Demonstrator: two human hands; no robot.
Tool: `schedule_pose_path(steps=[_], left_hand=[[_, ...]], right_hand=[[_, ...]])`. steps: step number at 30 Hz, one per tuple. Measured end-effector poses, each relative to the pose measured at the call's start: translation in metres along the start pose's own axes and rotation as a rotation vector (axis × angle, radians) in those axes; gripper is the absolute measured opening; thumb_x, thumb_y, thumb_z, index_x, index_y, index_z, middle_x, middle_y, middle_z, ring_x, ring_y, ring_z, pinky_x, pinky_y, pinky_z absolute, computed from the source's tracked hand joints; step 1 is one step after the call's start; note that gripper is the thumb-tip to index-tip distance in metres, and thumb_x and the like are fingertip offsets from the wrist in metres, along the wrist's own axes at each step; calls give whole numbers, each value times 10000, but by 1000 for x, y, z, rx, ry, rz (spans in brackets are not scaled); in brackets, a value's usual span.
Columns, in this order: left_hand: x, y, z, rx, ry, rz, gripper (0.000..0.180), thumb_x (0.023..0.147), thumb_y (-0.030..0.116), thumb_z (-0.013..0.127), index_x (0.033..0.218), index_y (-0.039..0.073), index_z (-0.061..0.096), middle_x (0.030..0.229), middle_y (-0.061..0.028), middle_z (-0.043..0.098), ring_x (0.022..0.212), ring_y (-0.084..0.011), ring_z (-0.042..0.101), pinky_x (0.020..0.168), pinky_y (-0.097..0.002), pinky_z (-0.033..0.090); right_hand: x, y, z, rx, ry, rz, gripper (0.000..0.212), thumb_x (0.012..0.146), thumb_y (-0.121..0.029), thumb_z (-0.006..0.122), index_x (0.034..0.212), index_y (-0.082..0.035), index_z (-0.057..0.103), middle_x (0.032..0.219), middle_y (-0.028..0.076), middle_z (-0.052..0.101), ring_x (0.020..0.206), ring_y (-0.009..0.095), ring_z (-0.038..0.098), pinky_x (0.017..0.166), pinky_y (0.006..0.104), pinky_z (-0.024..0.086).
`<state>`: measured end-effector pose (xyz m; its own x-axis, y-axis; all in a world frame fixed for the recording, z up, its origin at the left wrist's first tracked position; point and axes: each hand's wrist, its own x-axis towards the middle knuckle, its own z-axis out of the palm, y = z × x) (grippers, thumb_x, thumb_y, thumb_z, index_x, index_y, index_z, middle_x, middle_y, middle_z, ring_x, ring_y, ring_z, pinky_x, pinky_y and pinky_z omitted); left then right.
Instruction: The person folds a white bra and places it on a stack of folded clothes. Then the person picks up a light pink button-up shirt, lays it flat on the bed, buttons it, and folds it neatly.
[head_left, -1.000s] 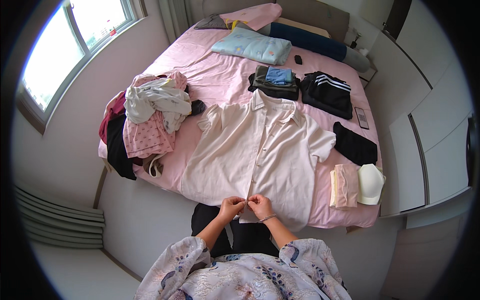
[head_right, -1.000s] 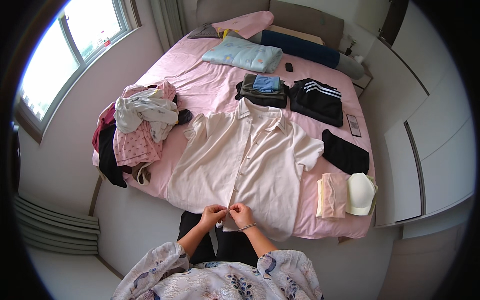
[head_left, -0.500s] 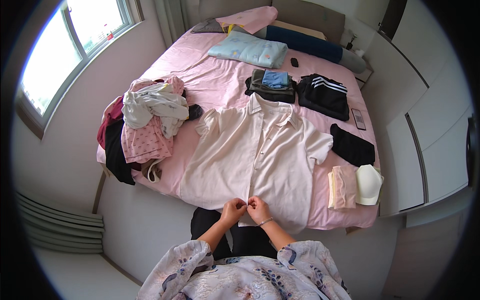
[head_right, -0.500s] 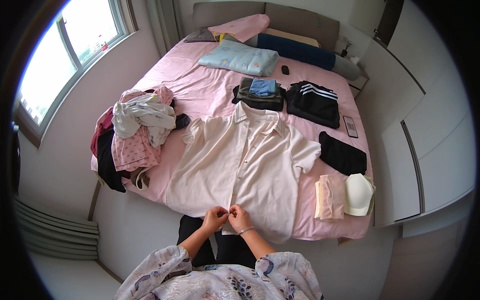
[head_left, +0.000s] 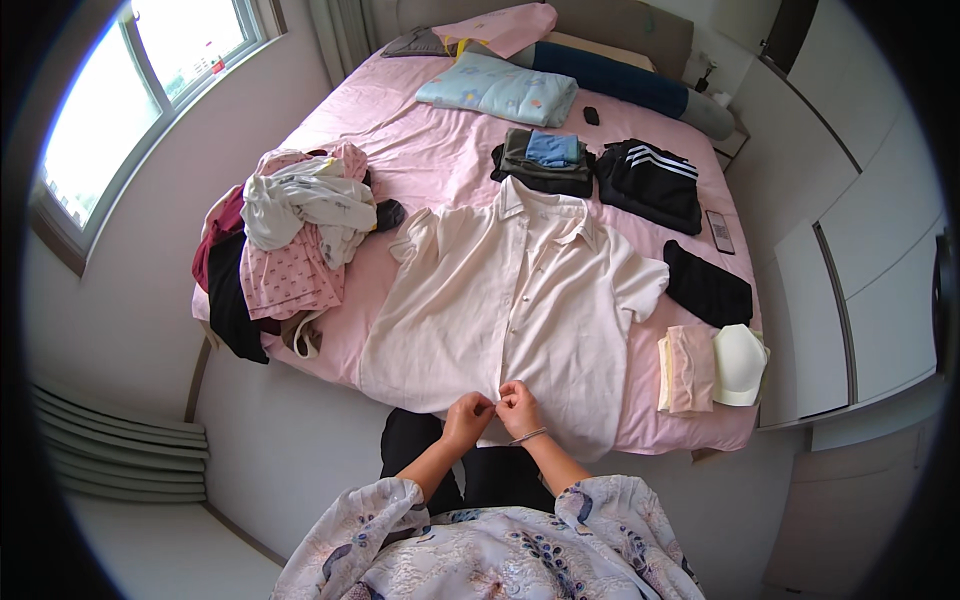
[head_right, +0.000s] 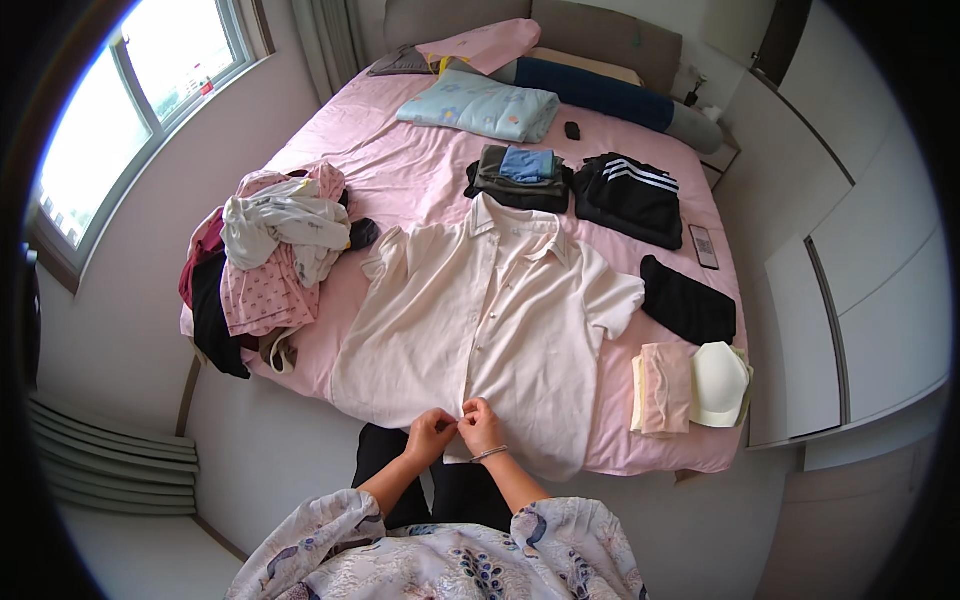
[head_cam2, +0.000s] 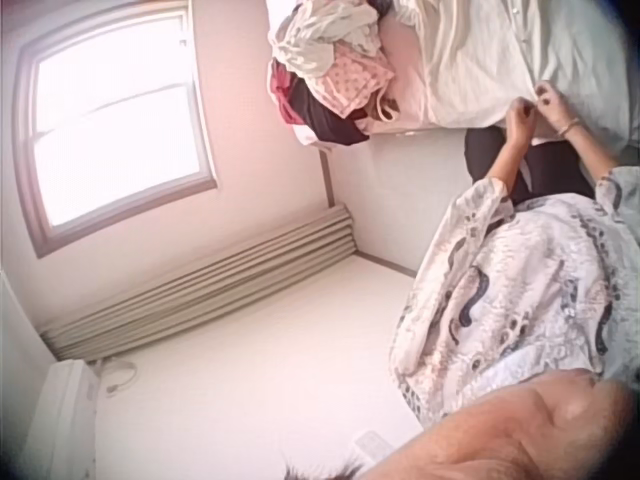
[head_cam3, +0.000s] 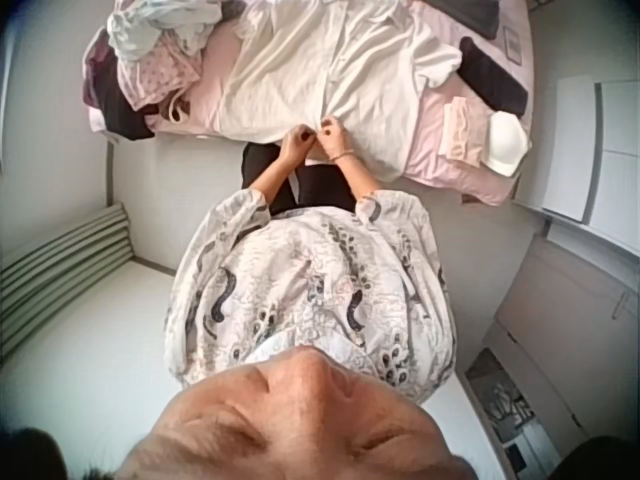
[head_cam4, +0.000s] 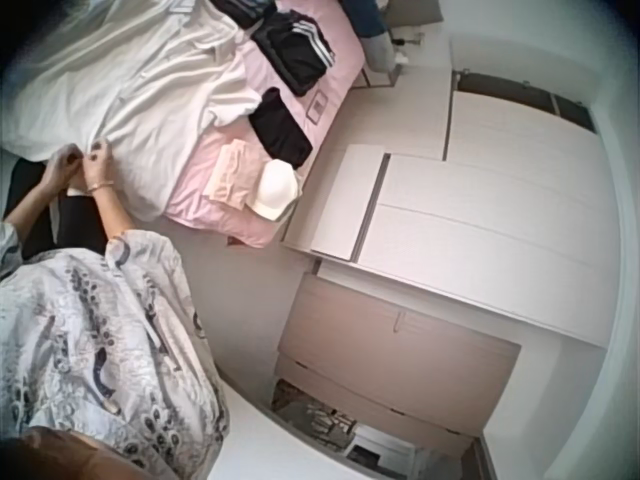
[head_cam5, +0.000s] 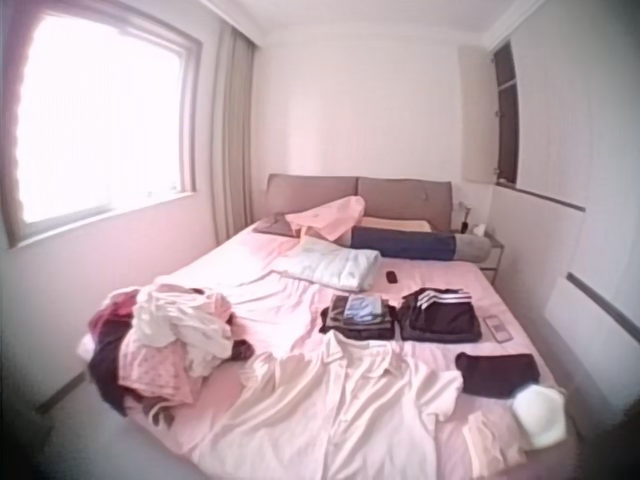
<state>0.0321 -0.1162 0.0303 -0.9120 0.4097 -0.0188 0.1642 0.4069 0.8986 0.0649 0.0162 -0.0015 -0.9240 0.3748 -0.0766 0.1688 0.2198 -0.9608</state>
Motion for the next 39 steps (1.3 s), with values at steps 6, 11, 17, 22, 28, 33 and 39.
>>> schedule_pose_path(steps=[6,11,17,22,28,33,39], left_hand=[[6,5,-4,-619,-147,-477,110,795,96,627,782,-5,585,631,-8,564,569,-64,516,499,-202,406],[5,-14,4,-407,-102,-284,113,781,98,635,796,-6,592,631,-26,578,560,-84,528,517,-233,432],[1,-6,4,23,42,56,142,768,111,645,815,-15,600,663,-52,607,607,-112,569,582,-265,460],[-2,-5,12,-412,37,-244,121,791,114,627,790,-1,592,640,-35,573,551,-114,533,514,-248,431],[10,-13,-5,-1015,-228,-756,94,827,101,577,752,46,567,587,5,498,477,-82,440,438,-191,363],[20,-19,-5,-994,-267,-839,102,802,125,605,743,54,560,594,-3,502,516,-94,481,460,-212,396],[45,11,3,33,104,-48,226,700,161,671,840,37,544,785,-98,568,670,-232,574,600,-345,469]], right_hand=[[-1,0,-4,201,-66,46,241,740,23,553,971,1,487,663,0,563,567,35,510,530,193,430],[0,-4,-6,146,-86,27,330,739,11,564,1052,1,460,649,-4,558,560,32,500,525,187,415],[1,3,-5,173,-83,77,414,733,8,574,1116,-7,417,634,-1,558,546,36,497,517,192,413],[0,3,-3,231,-52,110,416,736,12,571,1121,-13,415,630,-11,550,540,35,493,512,195,412],[-7,-20,-4,-40,-56,-81,429,730,-12,554,1139,-65,435,599,44,557,508,140,529,519,282,444],[-2,-13,-3,-211,-23,-148,416,746,-64,587,1134,-81,436,609,86,570,544,254,562,560,361,464],[31,-19,-39,-45,198,-25,111,830,-130,559,841,-20,571,641,58,603,552,129,570,529,261,468]])
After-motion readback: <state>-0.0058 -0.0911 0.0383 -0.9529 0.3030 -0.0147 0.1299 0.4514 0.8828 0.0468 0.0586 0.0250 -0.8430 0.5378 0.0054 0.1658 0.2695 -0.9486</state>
